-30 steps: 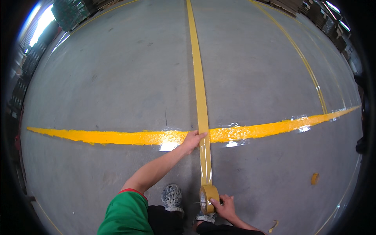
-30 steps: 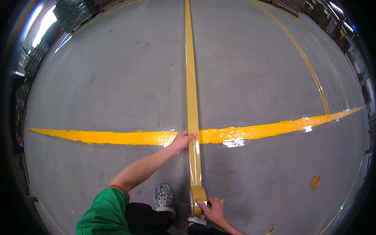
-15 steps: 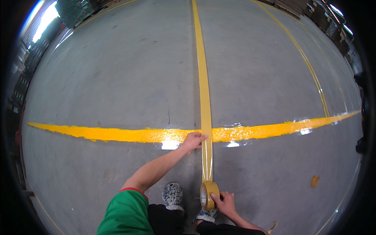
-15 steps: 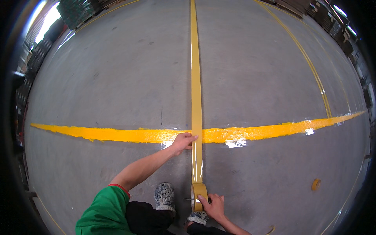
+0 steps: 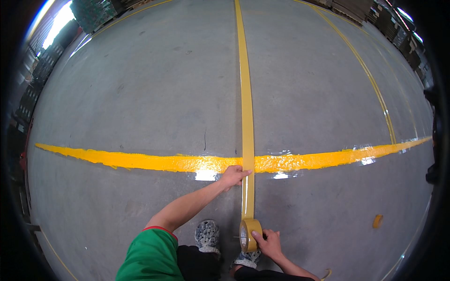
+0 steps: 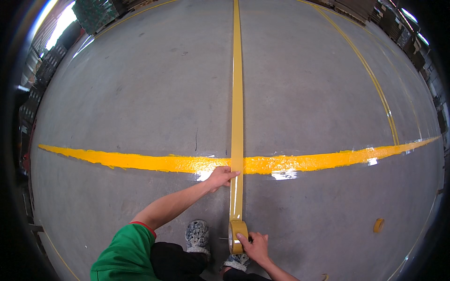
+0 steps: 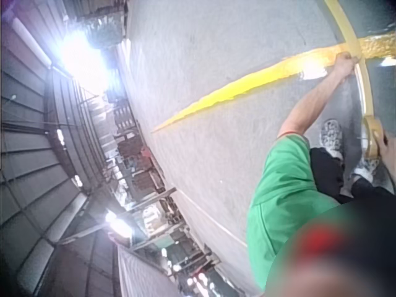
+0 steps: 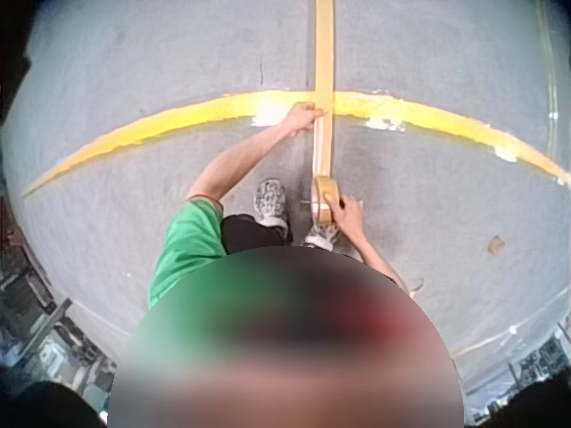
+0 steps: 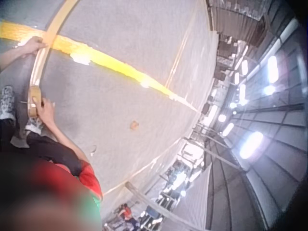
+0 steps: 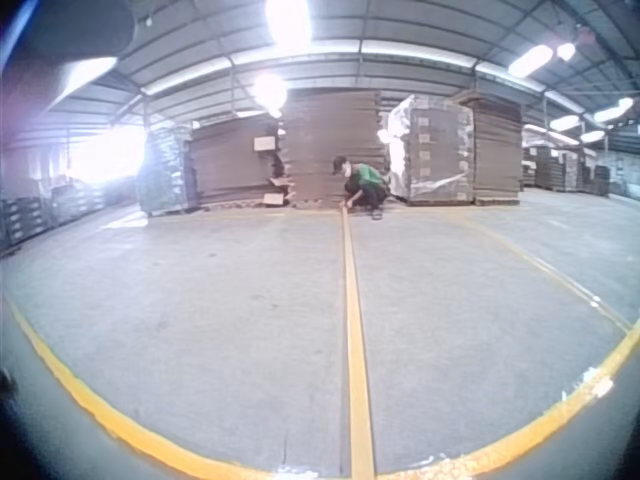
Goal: The person applies yellow floor tape along existing painted lines in a warehouse. They unroll the tape, align it with the lines, press it down, and cut it with a utility knife. A coworker assists by holding the tape at times.
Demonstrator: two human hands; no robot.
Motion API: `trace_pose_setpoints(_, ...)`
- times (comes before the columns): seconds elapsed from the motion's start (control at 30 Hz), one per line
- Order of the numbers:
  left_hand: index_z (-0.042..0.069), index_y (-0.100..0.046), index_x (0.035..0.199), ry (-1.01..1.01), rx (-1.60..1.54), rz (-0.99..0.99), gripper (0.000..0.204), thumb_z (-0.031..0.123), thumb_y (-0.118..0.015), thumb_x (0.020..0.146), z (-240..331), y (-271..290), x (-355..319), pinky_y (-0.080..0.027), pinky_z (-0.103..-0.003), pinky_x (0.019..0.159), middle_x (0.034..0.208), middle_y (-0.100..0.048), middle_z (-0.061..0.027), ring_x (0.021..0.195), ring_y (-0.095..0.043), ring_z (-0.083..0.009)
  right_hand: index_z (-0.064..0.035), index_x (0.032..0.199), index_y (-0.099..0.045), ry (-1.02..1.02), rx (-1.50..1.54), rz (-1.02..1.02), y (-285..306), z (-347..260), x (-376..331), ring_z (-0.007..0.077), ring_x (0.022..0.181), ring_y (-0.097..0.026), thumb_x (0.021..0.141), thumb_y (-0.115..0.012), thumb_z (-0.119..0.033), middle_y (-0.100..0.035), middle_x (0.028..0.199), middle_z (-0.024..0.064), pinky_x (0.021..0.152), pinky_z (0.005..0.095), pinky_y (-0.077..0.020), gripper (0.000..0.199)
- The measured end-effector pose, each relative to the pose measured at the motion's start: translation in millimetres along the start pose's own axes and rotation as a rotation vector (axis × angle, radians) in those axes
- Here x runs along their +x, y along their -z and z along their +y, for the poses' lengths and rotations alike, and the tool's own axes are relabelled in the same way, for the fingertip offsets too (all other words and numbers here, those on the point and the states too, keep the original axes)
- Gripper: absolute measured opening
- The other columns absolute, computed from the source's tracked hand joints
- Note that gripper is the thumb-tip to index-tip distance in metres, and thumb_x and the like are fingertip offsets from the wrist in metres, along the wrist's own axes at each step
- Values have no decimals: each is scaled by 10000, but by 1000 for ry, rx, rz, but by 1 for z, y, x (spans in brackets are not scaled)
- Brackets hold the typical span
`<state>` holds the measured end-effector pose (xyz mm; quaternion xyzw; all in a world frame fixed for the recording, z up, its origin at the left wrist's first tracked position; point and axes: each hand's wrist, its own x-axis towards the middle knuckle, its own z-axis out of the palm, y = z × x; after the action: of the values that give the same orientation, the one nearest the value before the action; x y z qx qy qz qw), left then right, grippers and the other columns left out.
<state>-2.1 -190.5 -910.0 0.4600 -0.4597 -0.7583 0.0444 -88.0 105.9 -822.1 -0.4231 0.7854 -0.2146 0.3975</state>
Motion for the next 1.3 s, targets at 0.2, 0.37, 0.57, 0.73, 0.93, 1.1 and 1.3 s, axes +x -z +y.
trace_pose_setpoints(0.2,18,-665,1018,13,26,22,276,284,-703,956,-4,2,0,-557,-296,772,934,-688,-48,857,-665,-119,-7,796,-716,15,-10,6,-1,-1,1,329,709,-561,896,-634,-554,-629,705,181,781,411,-357,561)
trace_pose_setpoints(0.37,-43,-673,1088,-7,-22,4,354,284,-699,955,-4,2,-1,-572,-303,755,979,-704,-87,869,-684,-147,-5,766,-703,28,1,14,-4,-1,-1,326,710,-563,898,-631,-557,-626,696,178,771,412,-351,572)
trace_pose_setpoints(0.57,3,-668,1017,1,-40,15,284,280,-694,961,-7,5,3,-570,-310,786,938,-691,-53,851,-670,-131,-3,753,-698,31,-6,0,-6,1,-2,328,688,-560,901,-627,-558,-618,670,176,765,411,-348,579)
trace_pose_setpoints(0.73,0,-664,1023,8,12,36,288,279,-695,960,-13,7,7,-574,-316,788,934,-688,-58,843,-670,-135,1,786,-715,6,2,-35,-5,2,-2,333,699,-563,905,-619,-559,-624,685,186,777,410,-354,581)
trace_pose_setpoints(0.93,1,-659,1041,1,10,25,292,279,-696,959,-12,7,8,-576,-314,778,941,-686,-62,847,-677,-141,1,843,-736,-20,7,-43,-6,5,-2,356,728,-547,900,-618,-570,-629,728,215,796,430,-375,586)
trace_pose_setpoints(1.1,-8,-665,1056,22,31,51,329,301,-705,951,-12,6,7,-572,-301,746,946,-691,-68,842,-681,-143,0,852,-737,-29,7,-34,-5,6,-2,346,727,-545,898,-622,-569,-629,724,205,797,420,-373,583)
trace_pose_setpoints(1.3,-16,-670,1064,-7,10,35,361,325,-706,949,-13,6,8,-566,-304,746,967,-699,-72,847,-678,-142,-4,845,-736,-8,16,-49,0,1,0,331,711,-548,904,-622,-555,-623,702,187,801,405,-365,566)
